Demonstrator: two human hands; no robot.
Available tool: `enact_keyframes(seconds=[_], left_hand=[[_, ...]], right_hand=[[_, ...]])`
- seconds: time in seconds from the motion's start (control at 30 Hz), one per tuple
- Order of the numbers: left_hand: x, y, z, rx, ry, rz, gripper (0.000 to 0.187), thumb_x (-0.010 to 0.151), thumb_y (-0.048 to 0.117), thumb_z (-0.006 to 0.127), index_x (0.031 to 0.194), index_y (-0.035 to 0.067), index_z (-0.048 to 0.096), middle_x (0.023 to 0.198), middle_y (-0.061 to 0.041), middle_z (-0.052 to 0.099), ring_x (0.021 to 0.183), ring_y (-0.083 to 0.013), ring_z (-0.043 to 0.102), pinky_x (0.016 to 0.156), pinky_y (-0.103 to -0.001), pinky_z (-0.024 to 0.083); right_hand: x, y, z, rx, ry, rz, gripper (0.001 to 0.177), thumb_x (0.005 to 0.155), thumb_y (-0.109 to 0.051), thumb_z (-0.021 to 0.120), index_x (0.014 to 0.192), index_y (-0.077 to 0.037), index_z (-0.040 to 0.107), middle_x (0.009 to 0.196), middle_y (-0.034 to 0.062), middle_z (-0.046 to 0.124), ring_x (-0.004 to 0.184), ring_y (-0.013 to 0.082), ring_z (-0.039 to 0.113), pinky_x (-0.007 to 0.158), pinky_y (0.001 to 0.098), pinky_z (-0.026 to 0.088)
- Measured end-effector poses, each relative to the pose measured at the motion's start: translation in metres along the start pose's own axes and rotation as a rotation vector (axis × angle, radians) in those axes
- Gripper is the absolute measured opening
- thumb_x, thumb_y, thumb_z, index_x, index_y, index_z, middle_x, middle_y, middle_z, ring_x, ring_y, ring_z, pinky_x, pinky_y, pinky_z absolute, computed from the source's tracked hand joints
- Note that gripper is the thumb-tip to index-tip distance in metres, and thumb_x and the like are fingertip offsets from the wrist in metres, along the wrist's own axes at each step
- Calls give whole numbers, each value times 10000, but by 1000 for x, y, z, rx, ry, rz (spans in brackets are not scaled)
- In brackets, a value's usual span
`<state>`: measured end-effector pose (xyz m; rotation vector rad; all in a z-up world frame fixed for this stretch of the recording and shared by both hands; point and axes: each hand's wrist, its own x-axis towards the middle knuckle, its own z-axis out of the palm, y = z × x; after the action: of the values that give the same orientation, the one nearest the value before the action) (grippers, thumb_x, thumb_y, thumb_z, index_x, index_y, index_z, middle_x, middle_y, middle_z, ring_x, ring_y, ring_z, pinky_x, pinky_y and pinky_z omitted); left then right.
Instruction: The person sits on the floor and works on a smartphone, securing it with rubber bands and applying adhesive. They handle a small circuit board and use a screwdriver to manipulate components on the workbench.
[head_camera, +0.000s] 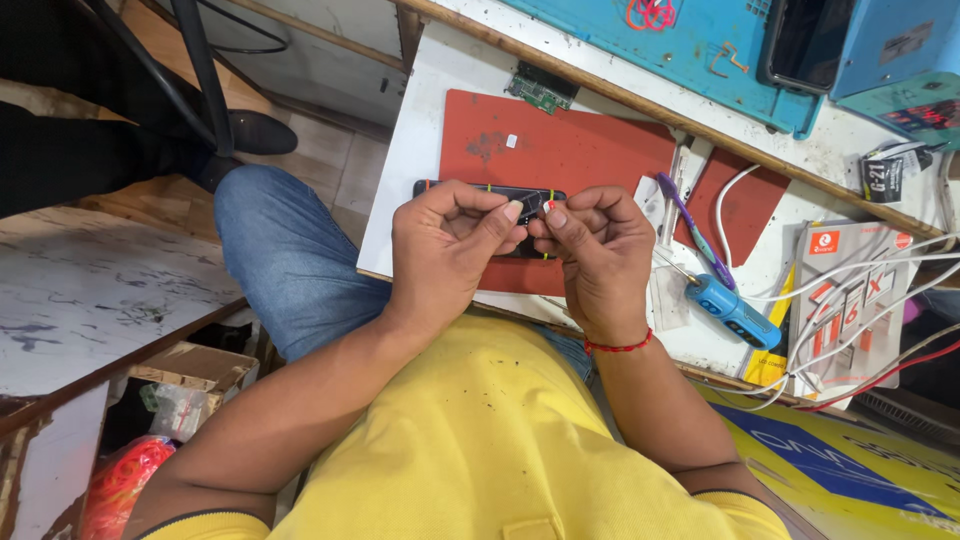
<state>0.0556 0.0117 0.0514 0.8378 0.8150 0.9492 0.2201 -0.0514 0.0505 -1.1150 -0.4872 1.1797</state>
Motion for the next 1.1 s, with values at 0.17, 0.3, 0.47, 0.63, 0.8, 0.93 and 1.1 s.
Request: enact_keyframes(seconds=[0.17, 0.3, 0.47, 0.63, 0.8, 0.93, 1.1], left_hand=[[-2, 1, -2, 15, 10, -14, 90, 961, 16, 722, 999, -55, 682, 913, -105, 740, 810, -124, 749, 746, -253, 657], [-2, 3, -4, -40, 9, -67, 91, 948, 10, 723, 974, -60, 671, 901, -115, 738, 789, -135, 756, 717, -255, 657], [0, 4, -6, -59, 1, -85, 88, 946, -1, 724, 979, -66, 675, 900, -122, 733, 782, -138, 751, 704, -253, 654], [-2, 2, -7, -63, -10, -70, 88, 950, 2, 722, 986, -62, 674, 909, -120, 735, 786, -136, 752, 705, -248, 651], [0, 2, -6, -54, -11, -80, 88, 946, 4, 720, 989, -53, 668, 912, -114, 736, 787, -128, 750, 700, -243, 649], [-2, 1, -6, -46, -10, -68, 87, 953, 1, 725, 978, -60, 667, 900, -119, 727, 779, -129, 743, 702, -249, 652], [-1, 1, -7, -49, -15, -50, 94, 946, 8, 725, 979, -57, 667, 911, -112, 734, 789, -116, 737, 715, -247, 654]], right_hand=[[-1, 2, 2, 2, -14, 16, 118, 997, 64, 674, 1076, -2, 617, 981, 149, 744, 897, 208, 763, 765, 303, 643], [-3, 1, 3, 34, -8, 47, 113, 997, 63, 673, 1074, 1, 619, 975, 152, 746, 894, 211, 764, 768, 309, 646], [-3, -2, 4, 40, -1, 62, 125, 999, 64, 659, 1114, 16, 642, 997, 164, 749, 914, 218, 766, 777, 313, 649], [-5, -1, 3, 30, 9, 73, 167, 1006, 66, 642, 1169, 32, 660, 1034, 170, 750, 930, 220, 763, 791, 317, 644], [-3, -1, -2, -43, -71, 80, 232, 1036, 3, 606, 1256, 26, 678, 1063, 106, 708, 940, 163, 725, 860, 325, 642], [-5, 0, -9, -137, -112, 81, 166, 1087, -20, 603, 1216, 37, 690, 1095, 104, 701, 978, 140, 702, 894, 300, 609], [-2, -3, -9, -142, -17, 71, 142, 1019, 15, 664, 1159, 32, 680, 1083, 161, 731, 932, 185, 724, 827, 310, 604]])
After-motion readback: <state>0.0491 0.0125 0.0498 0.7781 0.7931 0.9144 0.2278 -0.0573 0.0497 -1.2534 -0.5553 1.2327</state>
